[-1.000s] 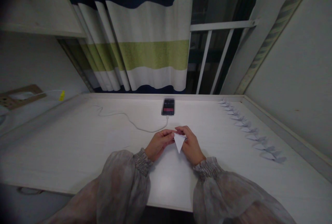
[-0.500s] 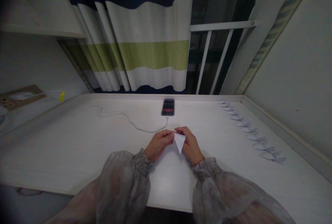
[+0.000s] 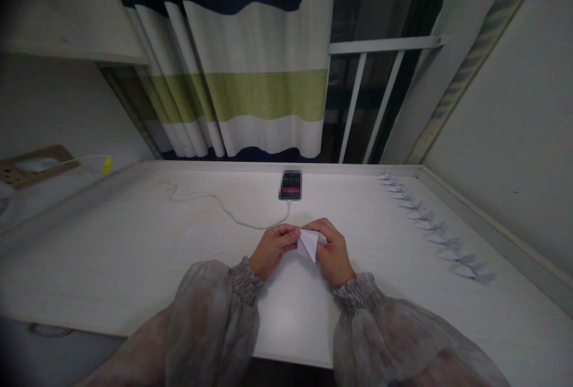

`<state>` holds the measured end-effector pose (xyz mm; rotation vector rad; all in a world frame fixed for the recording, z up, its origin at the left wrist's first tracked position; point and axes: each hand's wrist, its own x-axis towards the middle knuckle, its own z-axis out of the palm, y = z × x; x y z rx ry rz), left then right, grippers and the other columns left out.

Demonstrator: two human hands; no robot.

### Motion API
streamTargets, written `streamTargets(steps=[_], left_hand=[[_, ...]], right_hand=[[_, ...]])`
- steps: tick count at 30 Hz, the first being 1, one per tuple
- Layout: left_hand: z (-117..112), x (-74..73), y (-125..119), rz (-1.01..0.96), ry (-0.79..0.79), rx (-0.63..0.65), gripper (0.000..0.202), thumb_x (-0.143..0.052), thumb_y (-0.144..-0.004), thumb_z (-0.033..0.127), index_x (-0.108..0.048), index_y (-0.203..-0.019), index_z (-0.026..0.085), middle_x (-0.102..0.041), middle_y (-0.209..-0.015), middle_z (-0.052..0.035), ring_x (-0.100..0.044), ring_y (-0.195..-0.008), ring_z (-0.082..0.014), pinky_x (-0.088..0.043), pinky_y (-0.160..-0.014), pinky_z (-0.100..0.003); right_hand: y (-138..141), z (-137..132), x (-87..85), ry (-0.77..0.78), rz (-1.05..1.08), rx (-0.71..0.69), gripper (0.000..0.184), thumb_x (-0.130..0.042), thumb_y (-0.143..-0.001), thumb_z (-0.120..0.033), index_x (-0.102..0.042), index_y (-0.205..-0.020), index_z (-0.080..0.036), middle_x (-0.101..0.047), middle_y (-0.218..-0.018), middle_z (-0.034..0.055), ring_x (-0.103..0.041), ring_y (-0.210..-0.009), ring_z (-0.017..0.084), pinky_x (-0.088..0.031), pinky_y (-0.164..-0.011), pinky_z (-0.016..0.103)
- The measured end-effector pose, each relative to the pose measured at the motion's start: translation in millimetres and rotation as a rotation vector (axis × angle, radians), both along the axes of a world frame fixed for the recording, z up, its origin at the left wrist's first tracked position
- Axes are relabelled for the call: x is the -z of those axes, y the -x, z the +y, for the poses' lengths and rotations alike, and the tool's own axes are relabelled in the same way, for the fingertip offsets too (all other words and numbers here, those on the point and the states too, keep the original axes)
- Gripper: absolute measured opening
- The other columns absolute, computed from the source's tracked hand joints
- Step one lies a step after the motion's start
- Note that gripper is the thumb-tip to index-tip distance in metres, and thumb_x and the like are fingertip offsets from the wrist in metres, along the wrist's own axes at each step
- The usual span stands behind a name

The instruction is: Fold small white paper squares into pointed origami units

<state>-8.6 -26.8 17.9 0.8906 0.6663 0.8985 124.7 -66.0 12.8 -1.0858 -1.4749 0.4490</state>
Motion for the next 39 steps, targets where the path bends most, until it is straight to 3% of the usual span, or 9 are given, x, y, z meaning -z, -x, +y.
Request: streamTargets(steps=[8, 12, 15, 20, 26, 34, 39], left_hand=[[0.0, -1.7, 0.1, 0.008, -0.008, -0.028, 0.025, -0.074, -0.05, 0.028, -0.063, -0.062, 0.009, -0.06, -0.061, -0.0022, -0.053, -0.058, -0.0096, -0.043, -0.064, -0.027], [4.6, 0.5, 0.9, 0.034, -0.039, -0.092, 0.024, -0.073, -0.051, 0.029, -0.064, -0.062, 0.01, -0.061, -0.06, -0.0019, -0.052, -0.057, -0.0092, -0.043, -0.064, -0.026], [7.2, 2.4, 1.1, 0.087, -0.096, -0.173, 0.023, -0.072, -0.053, 0.03, -0.065, -0.064, 0.011, -0.062, -0.059, -0.0012, -0.051, -0.056, -0.0087, -0.042, -0.062, -0.024], [2.8, 1.1, -0.5, 0.18, -0.23, -0.256, 0.017, -0.07, -0.054, 0.028, -0.066, -0.063, 0.013, -0.063, -0.061, -0.0012, -0.051, -0.057, -0.0098, -0.041, -0.059, -0.023], [-0.1, 0.4, -1.1, 0.218, -0.29, -0.251, 0.014, -0.069, -0.057, 0.028, -0.067, -0.063, 0.015, -0.064, -0.063, -0.002, -0.055, -0.061, -0.0126, -0.043, -0.062, -0.025], [2.9, 7.1, -0.9, 0.231, -0.34, -0.198, 0.016, -0.067, -0.06, 0.03, -0.067, -0.067, 0.015, -0.065, -0.067, -0.002, -0.055, -0.064, -0.0128, -0.043, -0.065, -0.025], [1.0, 2.8, -1.4, 0.227, -0.334, -0.192, 0.015, -0.067, -0.06, 0.028, -0.066, -0.065, 0.014, -0.063, -0.064, -0.0017, -0.054, -0.063, -0.0121, -0.043, -0.064, -0.024]], right_hand=[[1.5, 1.3, 1.3, 0.083, 0.168, -0.058, 0.01, -0.06, -0.067, -0.018, -0.067, -0.073, -0.023, -0.054, -0.074, 0.0006, -0.052, -0.071, 0.014, -0.041, -0.065, 0.027], [-2.0, 1.9, -0.9, 0.222, 0.409, -0.156, 0.023, -0.059, -0.065, -0.02, -0.065, -0.086, -0.024, -0.059, -0.081, 0.0004, -0.053, -0.076, 0.014, -0.041, -0.068, 0.026], [-2.6, 2.5, -4.1, 0.265, 0.523, -0.124, 0.023, -0.056, -0.068, -0.027, -0.064, -0.089, -0.022, -0.061, -0.081, 0.0011, -0.053, -0.078, 0.015, -0.041, -0.071, 0.027], [3.7, 1.8, -6.3, 0.333, 0.367, -0.052, 0.02, -0.063, -0.066, -0.036, -0.064, -0.078, -0.019, -0.061, -0.074, 0.0007, -0.053, -0.071, 0.014, -0.041, -0.066, 0.026], [3.7, 1.4, -3.5, 0.297, 0.201, 0.005, 0.023, -0.062, -0.066, -0.039, -0.064, -0.075, -0.018, -0.061, -0.073, 0.0026, -0.052, -0.069, 0.015, -0.041, -0.061, 0.026], [3.1, 1.5, -4.6, 0.337, 0.248, 0.007, 0.023, -0.063, -0.065, -0.039, -0.063, -0.071, -0.017, -0.06, -0.067, 0.0007, -0.051, -0.063, 0.013, -0.04, -0.059, 0.026], [3.4, 1.4, -4.7, 0.347, 0.293, -0.005, 0.023, -0.064, -0.063, -0.039, -0.063, -0.069, -0.017, -0.06, -0.067, 0.0007, -0.051, -0.064, 0.013, -0.04, -0.061, 0.026]])
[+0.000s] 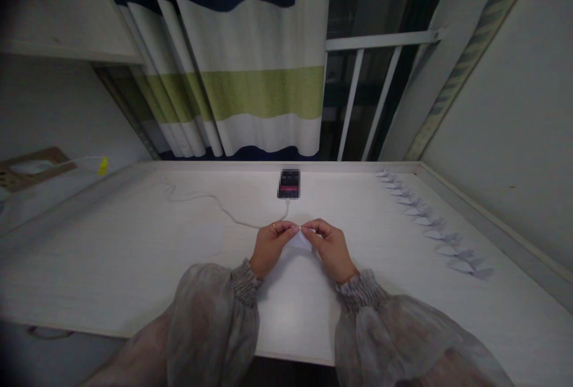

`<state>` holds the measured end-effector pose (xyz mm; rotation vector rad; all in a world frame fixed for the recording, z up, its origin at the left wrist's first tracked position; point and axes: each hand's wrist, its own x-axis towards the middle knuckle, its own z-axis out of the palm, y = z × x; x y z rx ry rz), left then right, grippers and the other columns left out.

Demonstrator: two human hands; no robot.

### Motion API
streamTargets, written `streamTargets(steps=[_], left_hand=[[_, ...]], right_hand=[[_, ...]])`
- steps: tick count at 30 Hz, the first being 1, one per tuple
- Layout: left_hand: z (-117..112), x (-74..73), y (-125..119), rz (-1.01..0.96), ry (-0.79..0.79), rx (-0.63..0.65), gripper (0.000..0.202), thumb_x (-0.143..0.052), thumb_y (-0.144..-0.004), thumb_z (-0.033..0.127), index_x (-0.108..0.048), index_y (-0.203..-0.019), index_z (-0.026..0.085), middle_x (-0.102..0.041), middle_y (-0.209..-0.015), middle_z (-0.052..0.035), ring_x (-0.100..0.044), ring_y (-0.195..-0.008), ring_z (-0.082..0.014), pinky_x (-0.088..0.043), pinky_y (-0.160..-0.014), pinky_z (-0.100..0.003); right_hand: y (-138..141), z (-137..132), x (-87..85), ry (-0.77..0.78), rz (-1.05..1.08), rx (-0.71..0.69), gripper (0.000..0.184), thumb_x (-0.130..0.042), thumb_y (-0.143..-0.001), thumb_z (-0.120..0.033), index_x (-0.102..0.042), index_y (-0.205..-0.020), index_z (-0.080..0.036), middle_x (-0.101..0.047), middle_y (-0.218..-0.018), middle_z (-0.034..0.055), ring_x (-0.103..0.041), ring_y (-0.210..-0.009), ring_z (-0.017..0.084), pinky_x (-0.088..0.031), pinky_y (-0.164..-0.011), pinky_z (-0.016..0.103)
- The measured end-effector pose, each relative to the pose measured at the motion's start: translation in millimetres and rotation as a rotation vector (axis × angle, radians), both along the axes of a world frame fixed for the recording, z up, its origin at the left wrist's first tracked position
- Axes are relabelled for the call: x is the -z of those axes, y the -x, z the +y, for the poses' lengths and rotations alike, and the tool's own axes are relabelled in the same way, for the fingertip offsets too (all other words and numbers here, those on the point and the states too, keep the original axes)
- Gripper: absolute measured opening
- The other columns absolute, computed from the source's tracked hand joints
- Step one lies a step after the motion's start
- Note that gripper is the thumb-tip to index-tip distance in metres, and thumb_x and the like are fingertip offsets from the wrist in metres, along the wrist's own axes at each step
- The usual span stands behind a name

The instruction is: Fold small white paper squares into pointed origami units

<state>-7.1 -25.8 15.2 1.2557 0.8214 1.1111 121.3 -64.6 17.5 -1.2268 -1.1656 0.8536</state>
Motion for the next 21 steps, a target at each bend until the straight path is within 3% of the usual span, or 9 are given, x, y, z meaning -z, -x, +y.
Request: streamTargets(steps=[11, 21], left_hand=[[2.9, 0.4, 1.0, 0.021, 0.026, 0.043, 0.016, -0.067, -0.058, 0.028, -0.064, -0.062, 0.013, -0.059, -0.057, 0.0006, -0.048, -0.056, -0.0092, -0.037, -0.057, -0.021], [12.5, 0.1, 6.4, 0.013, 0.062, 0.001, 0.019, -0.067, -0.056, 0.03, -0.063, -0.06, 0.013, -0.056, -0.051, 0.0018, -0.043, -0.049, -0.0069, -0.033, -0.051, -0.02]], right_hand=[[-2.5, 3.8, 6.8, -0.005, -0.071, 0.015, 0.021, -0.064, -0.063, -0.038, -0.063, -0.065, -0.017, -0.058, -0.063, -0.0001, -0.05, -0.061, 0.013, -0.04, -0.06, 0.026], [-14.0, 1.5, -7.8, 0.137, 0.082, 0.071, 0.018, -0.068, -0.054, -0.033, -0.063, -0.056, -0.016, -0.059, -0.056, 0.0003, -0.05, -0.055, 0.012, -0.04, -0.058, 0.027]])
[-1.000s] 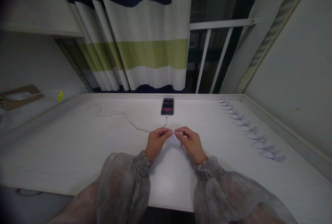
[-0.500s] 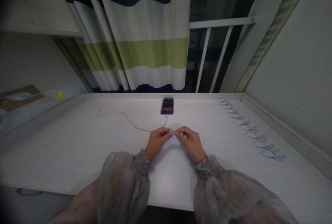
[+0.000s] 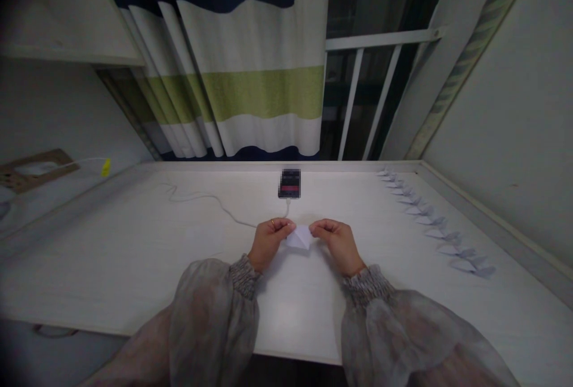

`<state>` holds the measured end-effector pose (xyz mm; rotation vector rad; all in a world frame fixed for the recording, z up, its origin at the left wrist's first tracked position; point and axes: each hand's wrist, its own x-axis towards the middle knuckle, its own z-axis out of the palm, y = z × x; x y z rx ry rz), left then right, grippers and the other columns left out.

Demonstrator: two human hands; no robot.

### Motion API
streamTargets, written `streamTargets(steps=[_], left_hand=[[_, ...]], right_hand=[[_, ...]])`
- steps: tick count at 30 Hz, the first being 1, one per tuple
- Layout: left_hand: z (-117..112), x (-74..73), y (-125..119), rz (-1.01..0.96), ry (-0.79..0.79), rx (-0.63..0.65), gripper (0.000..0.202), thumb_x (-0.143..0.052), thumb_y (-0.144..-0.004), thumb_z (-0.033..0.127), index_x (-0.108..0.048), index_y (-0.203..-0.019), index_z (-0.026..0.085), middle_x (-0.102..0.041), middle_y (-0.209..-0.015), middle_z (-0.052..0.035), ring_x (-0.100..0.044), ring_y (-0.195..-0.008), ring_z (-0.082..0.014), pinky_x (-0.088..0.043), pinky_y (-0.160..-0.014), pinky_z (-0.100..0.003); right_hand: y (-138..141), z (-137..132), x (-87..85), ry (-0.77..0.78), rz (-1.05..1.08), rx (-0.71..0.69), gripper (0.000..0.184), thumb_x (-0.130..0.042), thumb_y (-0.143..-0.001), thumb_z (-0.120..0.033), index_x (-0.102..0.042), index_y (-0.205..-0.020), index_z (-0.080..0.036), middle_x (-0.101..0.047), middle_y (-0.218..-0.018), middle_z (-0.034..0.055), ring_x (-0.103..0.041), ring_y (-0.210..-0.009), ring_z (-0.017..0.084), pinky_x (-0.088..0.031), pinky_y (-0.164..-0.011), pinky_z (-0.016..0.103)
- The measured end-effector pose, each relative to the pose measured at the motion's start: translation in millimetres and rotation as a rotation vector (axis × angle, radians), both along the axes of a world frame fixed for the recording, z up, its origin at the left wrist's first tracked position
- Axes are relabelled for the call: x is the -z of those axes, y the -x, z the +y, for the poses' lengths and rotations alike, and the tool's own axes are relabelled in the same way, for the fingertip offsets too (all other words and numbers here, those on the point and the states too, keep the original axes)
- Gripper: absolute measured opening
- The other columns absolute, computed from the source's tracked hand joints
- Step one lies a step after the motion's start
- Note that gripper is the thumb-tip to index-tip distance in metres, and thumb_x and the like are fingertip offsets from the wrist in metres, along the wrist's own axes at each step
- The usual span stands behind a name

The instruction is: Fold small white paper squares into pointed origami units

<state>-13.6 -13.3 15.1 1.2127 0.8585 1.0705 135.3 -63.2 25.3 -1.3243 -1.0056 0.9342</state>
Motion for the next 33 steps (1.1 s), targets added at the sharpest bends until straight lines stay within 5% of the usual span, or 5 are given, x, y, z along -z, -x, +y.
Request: streamTargets(steps=[5, 11, 24, 33], left_hand=[[7.9, 1.3, 4.3, 0.021, -0.002, -0.011, 0.021, -0.068, -0.053, 0.032, -0.064, -0.058, 0.013, -0.055, -0.05, 0.0017, -0.042, -0.048, -0.0069, -0.031, -0.049, -0.02], [1.8, 6.3, -0.1, 0.087, 0.003, 0.144, 0.02, -0.068, -0.054, 0.033, -0.063, -0.057, 0.013, -0.052, -0.046, 0.0023, -0.04, -0.045, -0.0071, -0.031, -0.048, -0.021], [-3.6, 3.3, -4.4, -0.013, 0.116, 0.207, 0.028, -0.07, -0.051, 0.036, -0.058, -0.06, 0.012, -0.053, -0.051, 0.0025, -0.044, -0.048, -0.0068, -0.033, -0.05, -0.021], [-0.8, 8.2, -1.7, 0.175, -0.035, 0.208, 0.02, -0.067, -0.056, 0.03, -0.063, -0.062, 0.011, -0.057, -0.053, 0.001, -0.045, -0.049, -0.0069, -0.034, -0.05, -0.02]], right_hand=[[-7.0, 3.9, 1.5, -0.078, -0.008, 0.068, 0.022, -0.066, -0.058, -0.038, -0.062, -0.062, -0.017, -0.059, -0.06, 0.0002, -0.052, -0.06, 0.013, -0.042, -0.062, 0.027], [10.9, 1.5, 5.5, -0.056, -0.199, -0.255, 0.025, -0.063, -0.064, -0.04, -0.059, -0.068, -0.016, -0.058, -0.064, -0.0009, -0.051, -0.062, 0.012, -0.041, -0.059, 0.025], [10.4, 2.1, 9.5, -0.046, -0.181, -0.115, 0.023, -0.064, -0.061, -0.035, -0.051, -0.056, -0.017, -0.05, -0.052, -0.0039, -0.043, -0.049, 0.009, -0.034, -0.046, 0.022], [12.7, 2.3, 9.9, -0.016, -0.137, -0.232, 0.022, -0.058, -0.066, -0.037, -0.055, -0.066, -0.015, -0.05, -0.057, -0.0032, -0.042, -0.05, 0.008, -0.032, -0.046, 0.021]])
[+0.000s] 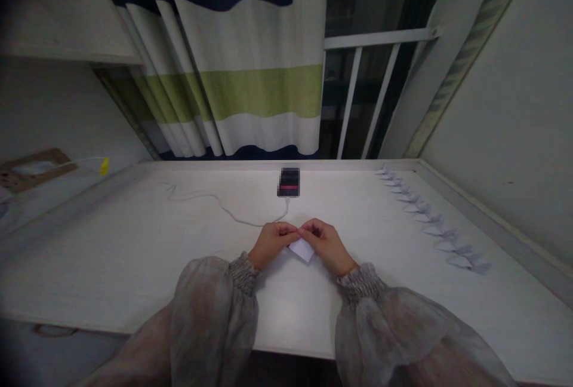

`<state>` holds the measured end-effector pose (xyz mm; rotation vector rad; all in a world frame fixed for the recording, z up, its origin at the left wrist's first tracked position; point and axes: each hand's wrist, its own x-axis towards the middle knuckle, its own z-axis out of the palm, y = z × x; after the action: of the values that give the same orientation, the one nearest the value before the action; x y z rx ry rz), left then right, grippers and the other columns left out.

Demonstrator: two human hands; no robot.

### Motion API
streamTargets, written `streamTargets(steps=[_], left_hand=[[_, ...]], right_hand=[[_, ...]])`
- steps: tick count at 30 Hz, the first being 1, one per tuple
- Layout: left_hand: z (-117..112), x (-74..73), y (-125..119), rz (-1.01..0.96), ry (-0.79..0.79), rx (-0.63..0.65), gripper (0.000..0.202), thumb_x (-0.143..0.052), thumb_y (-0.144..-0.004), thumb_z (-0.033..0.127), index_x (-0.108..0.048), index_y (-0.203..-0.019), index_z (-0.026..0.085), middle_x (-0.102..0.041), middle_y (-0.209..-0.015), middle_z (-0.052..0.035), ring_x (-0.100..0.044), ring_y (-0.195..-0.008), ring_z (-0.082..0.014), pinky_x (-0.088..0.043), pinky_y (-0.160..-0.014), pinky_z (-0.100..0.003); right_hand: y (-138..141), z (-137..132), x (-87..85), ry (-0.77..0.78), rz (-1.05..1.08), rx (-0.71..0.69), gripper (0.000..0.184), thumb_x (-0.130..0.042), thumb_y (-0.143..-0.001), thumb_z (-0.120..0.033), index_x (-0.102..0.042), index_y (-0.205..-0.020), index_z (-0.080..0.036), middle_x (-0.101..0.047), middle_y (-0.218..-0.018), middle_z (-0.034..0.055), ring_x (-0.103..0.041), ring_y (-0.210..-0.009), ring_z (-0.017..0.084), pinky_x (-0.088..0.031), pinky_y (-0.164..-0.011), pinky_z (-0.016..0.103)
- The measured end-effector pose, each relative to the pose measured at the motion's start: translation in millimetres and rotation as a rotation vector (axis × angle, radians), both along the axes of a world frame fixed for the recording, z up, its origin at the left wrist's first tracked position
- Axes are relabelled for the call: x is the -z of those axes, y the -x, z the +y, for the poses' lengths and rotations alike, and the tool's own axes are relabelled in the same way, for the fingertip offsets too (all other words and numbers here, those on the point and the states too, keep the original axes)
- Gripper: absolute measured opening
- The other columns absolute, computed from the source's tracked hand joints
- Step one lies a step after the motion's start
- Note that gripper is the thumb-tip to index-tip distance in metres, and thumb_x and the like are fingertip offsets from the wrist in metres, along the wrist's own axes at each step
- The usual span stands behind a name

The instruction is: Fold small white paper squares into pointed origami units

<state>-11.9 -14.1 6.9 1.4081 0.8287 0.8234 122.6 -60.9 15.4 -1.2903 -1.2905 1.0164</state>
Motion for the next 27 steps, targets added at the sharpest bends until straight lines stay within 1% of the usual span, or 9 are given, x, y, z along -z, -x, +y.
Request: streamTargets(steps=[3, 5, 9, 11, 13, 18, 23, 25, 27], left_hand=[[-0.2, 1.3, -0.2, 0.038, -0.019, 0.011, 0.021, -0.067, -0.057, 0.03, -0.064, -0.063, 0.01, -0.06, -0.057, -0.001, -0.049, -0.052, -0.0082, -0.036, -0.052, -0.02], [-0.3, 0.7, -0.5, 0.05, -0.003, 0.017, 0.021, -0.068, -0.055, 0.028, -0.064, -0.063, 0.01, -0.06, -0.056, -0.001, -0.049, -0.051, -0.0078, -0.036, -0.051, -0.02], [0.2, -4.0, -0.3, 0.036, 0.138, 0.032, 0.021, -0.073, -0.047, 0.02, -0.062, -0.061, 0.009, -0.058, -0.05, 0.0011, -0.05, -0.046, -0.0067, -0.039, -0.048, -0.019], [0.6, -6.8, 0.5, 0.026, 0.213, 0.053, 0.024, -0.075, -0.043, 0.016, -0.061, -0.062, 0.009, -0.059, -0.051, 0.0007, -0.052, -0.046, -0.0076, -0.043, -0.05, -0.02], [0.8, -8.9, 1.3, 0.019, 0.251, 0.066, 0.026, -0.076, -0.042, 0.015, -0.062, -0.062, 0.008, -0.061, -0.053, -0.0007, -0.055, -0.048, -0.0087, -0.045, -0.052, -0.022], [0.3, -10.5, 2.8, -0.004, 0.278, 0.052, 0.028, -0.077, -0.041, 0.017, -0.062, -0.062, 0.008, -0.063, -0.054, -0.0024, -0.057, -0.048, -0.0103, -0.047, -0.052, -0.023], [3.4, -8.4, 6.4, -0.034, 0.29, 0.069, 0.034, -0.078, -0.04, 0.02, -0.06, -0.066, 0.008, -0.061, -0.051, -0.0024, -0.058, -0.049, -0.0122, -0.047, -0.054, -0.025], [4.7, -8.0, 7.2, -0.1, 0.275, 0.058, 0.037, -0.078, -0.043, 0.024, -0.06, -0.072, 0.008, -0.063, -0.057, -0.0033, -0.06, -0.055, -0.0125, -0.047, -0.059, -0.025], [4.6, -7.5, 6.6, -0.156, 0.251, 0.059, 0.04, -0.076, -0.048, 0.029, -0.059, -0.078, 0.009, -0.064, -0.063, -0.0036, -0.06, -0.059, -0.012, -0.047, -0.062, -0.025]], right_hand=[[-0.5, 0.4, 0.6, 0.003, -0.046, 0.024, 0.021, -0.058, -0.064, -0.036, -0.055, -0.063, -0.015, -0.052, -0.057, -0.0021, -0.043, -0.052, 0.009, -0.034, -0.048, 0.023], [-1.0, 0.1, 0.2, -0.013, -0.091, 0.048, 0.021, -0.057, -0.065, -0.036, -0.055, -0.063, -0.015, -0.052, -0.057, -0.0017, -0.044, -0.053, 0.01, -0.034, -0.05, 0.024], [-2.8, -1.4, -2.4, -0.046, -0.149, 0.101, 0.022, -0.054, -0.066, -0.037, -0.055, -0.062, -0.015, -0.05, -0.056, -0.0015, -0.043, -0.053, 0.01, -0.035, -0.05, 0.024], [-4.1, -2.2, -3.8, -0.054, -0.165, 0.133, 0.022, -0.053, -0.066, -0.037, -0.054, -0.062, -0.015, -0.049, -0.055, -0.0017, -0.043, -0.052, 0.011, -0.034, -0.05, 0.024], [-5.2, -2.9, -5.0, -0.064, -0.186, 0.154, 0.022, -0.053, -0.066, -0.037, -0.054, -0.061, -0.015, -0.049, -0.055, -0.0015, -0.043, -0.052, 0.011, -0.034, -0.049, 0.024], [-7.4, -2.5, -7.1, -0.074, -0.199, 0.179, 0.023, -0.054, -0.065, -0.038, -0.055, -0.06, -0.015, -0.05, -0.055, -0.0007, -0.043, -0.053, 0.011, -0.034, -0.049, 0.024], [-19.2, 1.4, -6.8, -0.066, -0.131, 0.253, 0.024, -0.056, -0.063, -0.039, -0.054, -0.061, -0.015, -0.049, -0.053, -0.0019, -0.042, -0.05, 0.01, -0.033, -0.047, 0.023], [-22.4, 1.6, -6.4, -0.047, -0.108, 0.227, 0.025, -0.057, -0.063, -0.039, -0.055, -0.062, -0.015, -0.049, -0.052, -0.0026, -0.041, -0.048, 0.009, -0.032, -0.046, 0.023], [-20.7, 0.7, -6.2, -0.021, -0.107, 0.155, 0.024, -0.058, -0.063, -0.039, -0.056, -0.062, -0.015, -0.049, -0.052, -0.0028, -0.04, -0.048, 0.009, -0.031, -0.046, 0.022]])
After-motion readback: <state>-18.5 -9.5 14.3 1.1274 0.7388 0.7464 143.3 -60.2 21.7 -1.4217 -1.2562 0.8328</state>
